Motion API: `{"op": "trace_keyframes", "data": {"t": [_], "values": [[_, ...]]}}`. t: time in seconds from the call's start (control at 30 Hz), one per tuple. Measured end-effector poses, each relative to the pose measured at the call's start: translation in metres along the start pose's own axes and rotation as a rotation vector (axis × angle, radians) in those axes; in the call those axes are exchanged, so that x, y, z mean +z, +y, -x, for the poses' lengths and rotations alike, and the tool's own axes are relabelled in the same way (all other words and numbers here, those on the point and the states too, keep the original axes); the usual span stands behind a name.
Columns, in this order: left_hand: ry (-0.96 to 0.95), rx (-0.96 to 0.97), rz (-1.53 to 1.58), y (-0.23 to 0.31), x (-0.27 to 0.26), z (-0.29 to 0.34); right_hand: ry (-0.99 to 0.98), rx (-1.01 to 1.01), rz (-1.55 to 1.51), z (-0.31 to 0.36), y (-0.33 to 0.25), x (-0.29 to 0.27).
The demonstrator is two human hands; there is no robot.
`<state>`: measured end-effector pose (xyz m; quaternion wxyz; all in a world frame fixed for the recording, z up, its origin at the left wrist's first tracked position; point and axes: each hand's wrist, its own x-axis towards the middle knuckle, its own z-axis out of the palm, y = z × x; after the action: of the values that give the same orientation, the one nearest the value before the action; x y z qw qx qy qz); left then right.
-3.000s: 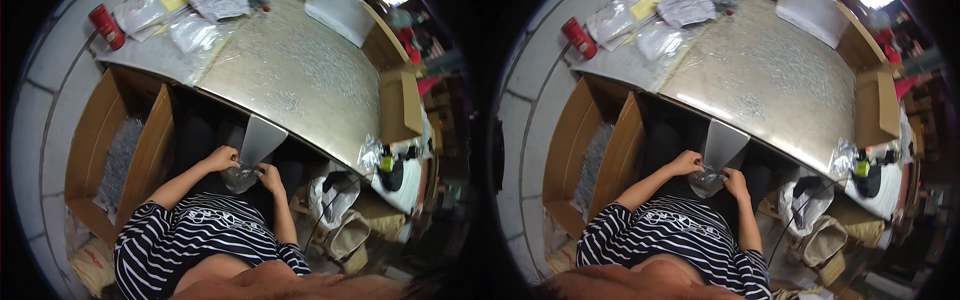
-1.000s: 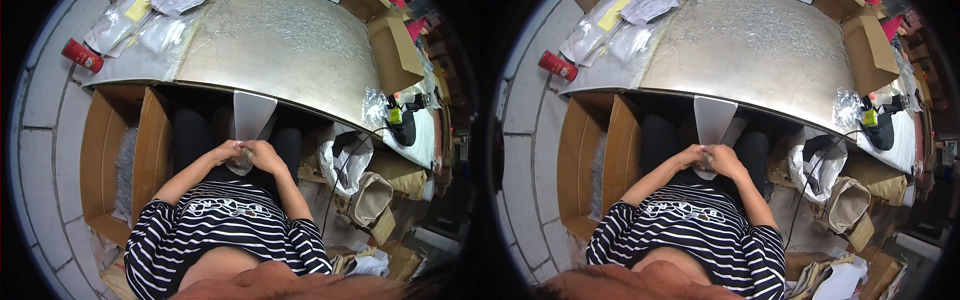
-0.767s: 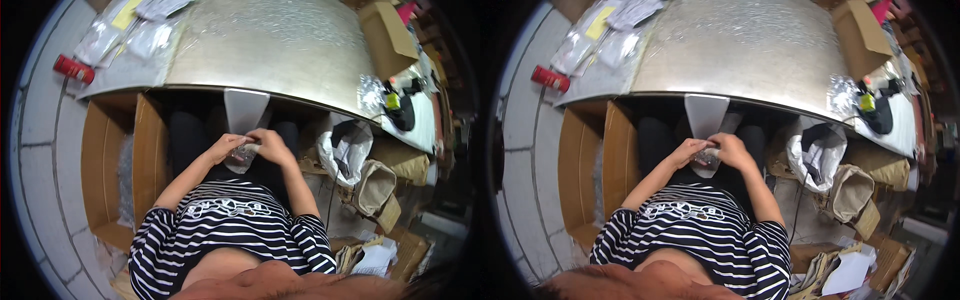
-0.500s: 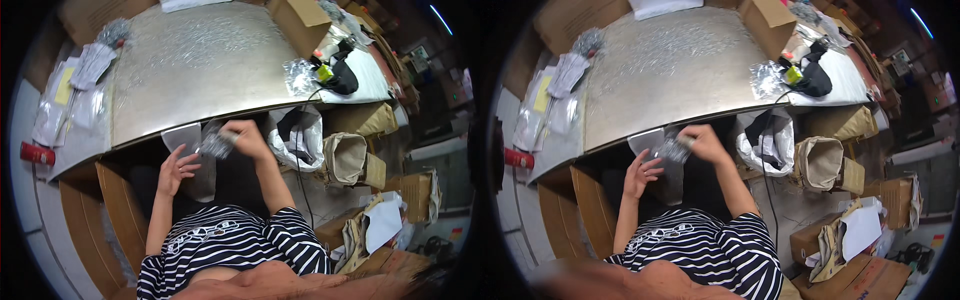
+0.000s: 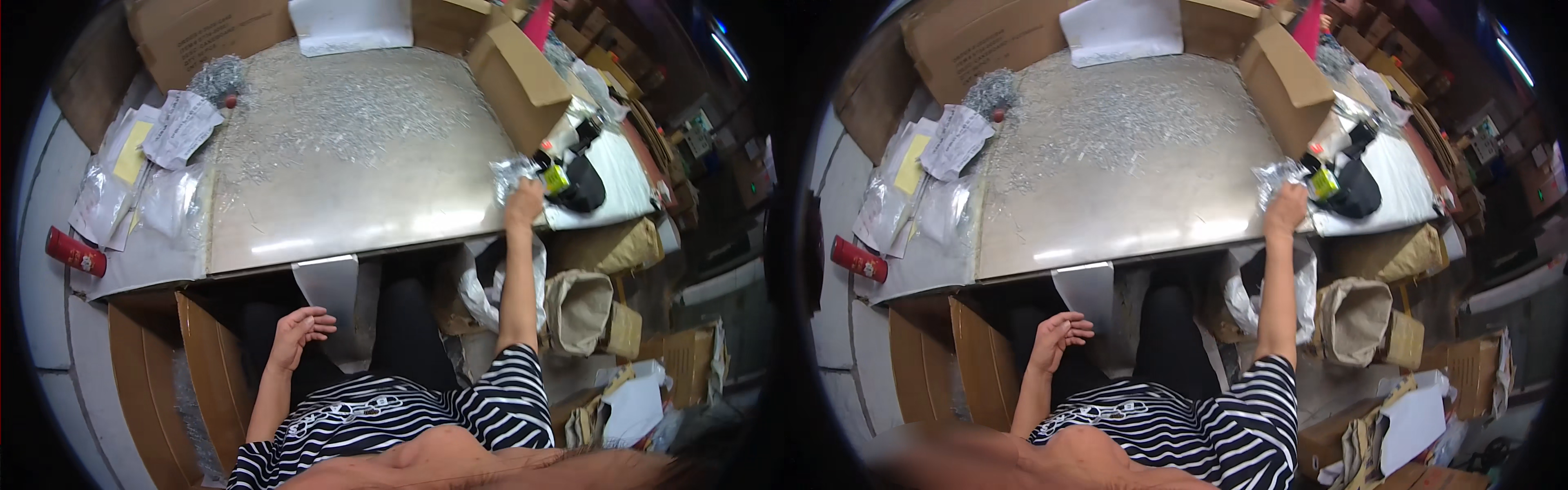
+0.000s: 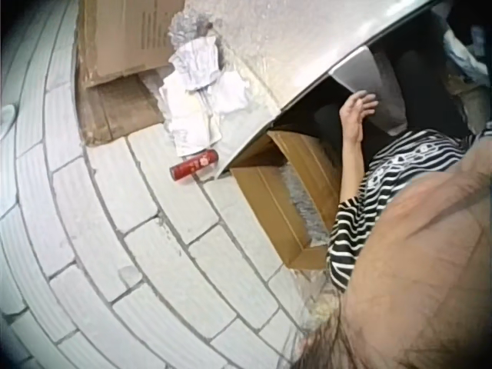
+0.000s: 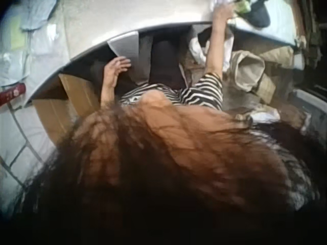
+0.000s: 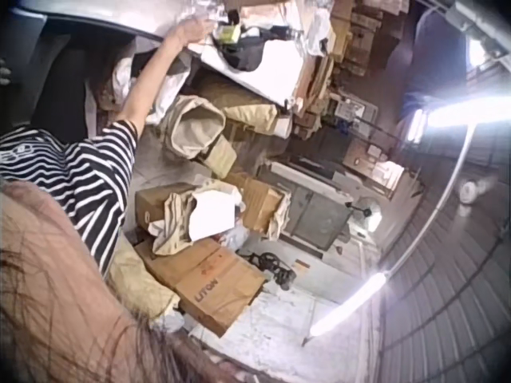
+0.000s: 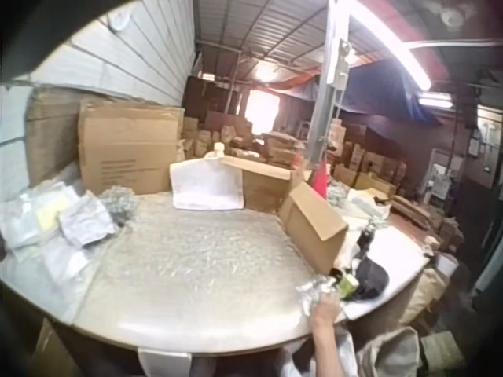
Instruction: Packaging small metal parts into plastic bags on a workbench.
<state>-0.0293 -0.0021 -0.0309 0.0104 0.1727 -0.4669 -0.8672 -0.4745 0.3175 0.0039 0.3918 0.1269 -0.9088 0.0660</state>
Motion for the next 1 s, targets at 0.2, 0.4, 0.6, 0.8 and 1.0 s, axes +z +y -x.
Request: {"op": "trace_keyframes", "data": {"t": [0.2, 0.4, 0.6, 0.8, 1.0], "values": [[0.108, 0.065, -0.189, 0.021, -0.010, -0.012, -0.186, -0.030, -0.618, -0.086, -0.096, 0.040], [0.277, 0.398, -0.362, 0.071, -0.006, -0.028, -0.720, 0.052, -0.119, -0.099, -0.148, 0.149], [0.838, 0.774, -1.186, 0.136, -0.056, -0.056, -0.712, -0.169, -0.023, -0.046, -0.203, 0.065], [1.004, 0.458, -1.632, 0.134, -0.098, -0.085, -0.566, -0.328, -0.381, 0.021, -0.247, 0.013], [0.687, 0.685, -1.588, 0.099, -0.046, -0.057, -0.559, -0.451, -0.670, 0.044, -0.257, -0.008]]}}
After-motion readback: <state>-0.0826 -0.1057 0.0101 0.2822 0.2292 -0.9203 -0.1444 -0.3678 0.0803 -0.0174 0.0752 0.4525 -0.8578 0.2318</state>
